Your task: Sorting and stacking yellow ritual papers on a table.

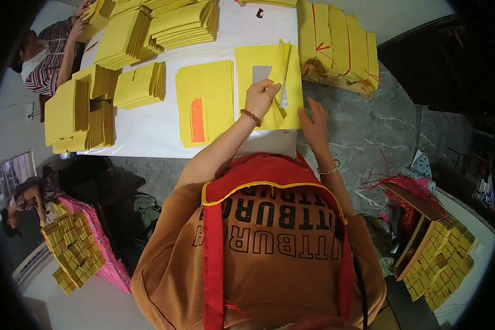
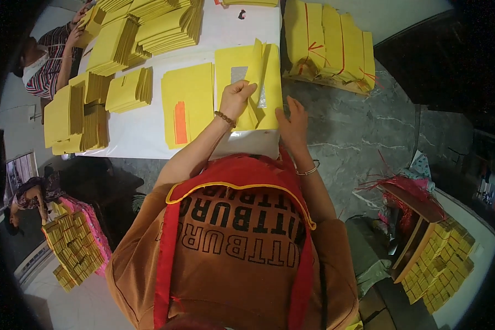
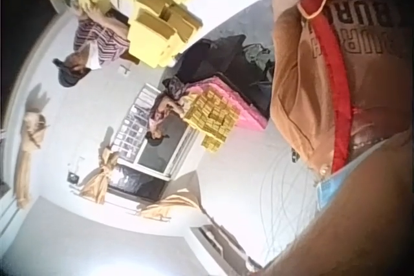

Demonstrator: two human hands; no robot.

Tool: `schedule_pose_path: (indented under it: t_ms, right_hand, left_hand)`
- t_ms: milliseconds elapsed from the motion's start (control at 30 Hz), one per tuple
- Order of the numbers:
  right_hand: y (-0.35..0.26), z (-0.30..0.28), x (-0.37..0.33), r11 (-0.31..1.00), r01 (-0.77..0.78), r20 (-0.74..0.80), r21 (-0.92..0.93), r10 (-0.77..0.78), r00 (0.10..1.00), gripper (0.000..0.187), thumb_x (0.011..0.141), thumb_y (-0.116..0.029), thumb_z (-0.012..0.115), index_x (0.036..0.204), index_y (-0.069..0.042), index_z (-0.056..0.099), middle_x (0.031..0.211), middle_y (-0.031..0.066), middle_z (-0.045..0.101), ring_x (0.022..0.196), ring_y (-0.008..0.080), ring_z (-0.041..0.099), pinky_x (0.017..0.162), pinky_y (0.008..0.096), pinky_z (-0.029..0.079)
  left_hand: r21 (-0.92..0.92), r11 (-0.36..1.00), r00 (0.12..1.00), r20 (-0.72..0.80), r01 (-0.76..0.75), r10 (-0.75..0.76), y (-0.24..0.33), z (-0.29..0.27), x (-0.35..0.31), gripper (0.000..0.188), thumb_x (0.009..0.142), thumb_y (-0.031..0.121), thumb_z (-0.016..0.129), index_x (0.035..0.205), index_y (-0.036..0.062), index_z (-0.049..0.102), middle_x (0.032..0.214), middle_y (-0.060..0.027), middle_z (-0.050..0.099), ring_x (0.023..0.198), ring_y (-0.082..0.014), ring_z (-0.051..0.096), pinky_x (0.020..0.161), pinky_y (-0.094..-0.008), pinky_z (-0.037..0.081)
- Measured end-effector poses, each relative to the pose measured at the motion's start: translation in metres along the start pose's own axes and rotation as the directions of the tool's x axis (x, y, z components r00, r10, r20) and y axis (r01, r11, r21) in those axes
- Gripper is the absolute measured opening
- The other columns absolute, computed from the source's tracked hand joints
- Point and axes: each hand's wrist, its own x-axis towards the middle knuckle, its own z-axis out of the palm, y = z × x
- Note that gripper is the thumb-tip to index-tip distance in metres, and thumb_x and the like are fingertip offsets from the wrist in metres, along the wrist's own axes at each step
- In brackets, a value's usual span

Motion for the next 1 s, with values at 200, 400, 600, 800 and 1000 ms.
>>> schedule_pose_path:
  t_ms: [200,400,600,800,1000]
  right_hand:
    - [0.004,0.003,-0.003,0.969,-0.097,0.126,0.226,0.070,0.990,0.041,0.084,-0.017,0.055,0.120,0.002,0.047,0.117,0.0146,0.047,0.107,0.0239,0.046,0.090,0.0321,0.037]
    - [-0.005,-0.008,-0.006,0.886,-0.177,0.214,0.429,0.091,0.973,0.038,0.086,-0.011,0.050,0.122,-0.001,0.045,0.116,0.0111,0.044,0.103,0.0198,0.048,0.085,0.0283,0.041]
    - [-0.013,-0.016,-0.009,0.910,-0.116,0.166,0.397,0.053,0.985,0.039,0.084,-0.014,0.050,0.121,-0.004,0.047,0.120,0.0156,0.043,0.108,0.0257,0.045,0.087,0.0305,0.040]
    - [-0.025,-0.023,-0.010,0.970,0.136,0.071,0.203,-0.153,0.986,0.039,0.084,-0.014,0.051,0.122,-0.004,0.046,0.122,0.0158,0.041,0.108,0.0282,0.046,0.085,0.0325,0.042]
    - [-0.044,-0.014,-0.018,0.896,0.028,0.158,0.443,-0.109,0.981,0.046,0.082,-0.013,0.054,0.125,-0.001,0.040,0.117,0.0162,0.043,0.096,0.0257,0.053,0.080,0.0299,0.045]
  left_hand:
    - [-0.072,0.997,0.999,0.011,0.036,-0.035,-0.001,0.000,0.005,0.012,0.075,0.013,0.063,0.073,0.0009,0.060,0.060,0.0003,0.054,0.052,-0.0062,0.044,0.047,-0.0226,0.034]
    - [0.048,0.990,0.991,-0.002,-0.131,0.131,0.004,0.005,0.003,0.028,0.075,0.005,0.055,0.103,0.0028,0.057,0.084,-0.0094,0.060,0.071,-0.0149,0.054,0.064,-0.0252,0.042]
    - [0.222,0.885,0.907,0.205,-0.409,0.368,0.028,-0.004,-0.003,0.045,0.074,-0.002,0.048,0.118,0.0070,0.052,0.105,-0.0178,0.056,0.091,-0.0271,0.055,0.080,-0.0306,0.042]
    - [0.482,0.789,0.899,0.392,-0.380,0.194,0.031,-0.019,0.000,0.035,0.077,0.007,0.052,0.112,0.0072,0.057,0.100,-0.0195,0.057,0.091,-0.0309,0.056,0.081,-0.0325,0.044]
    - [0.381,0.909,0.975,0.198,-0.171,0.101,0.028,-0.006,-0.004,0.047,0.076,0.033,0.066,0.107,-0.0009,0.059,0.104,-0.0171,0.058,0.095,-0.0229,0.056,0.081,-0.0294,0.043]
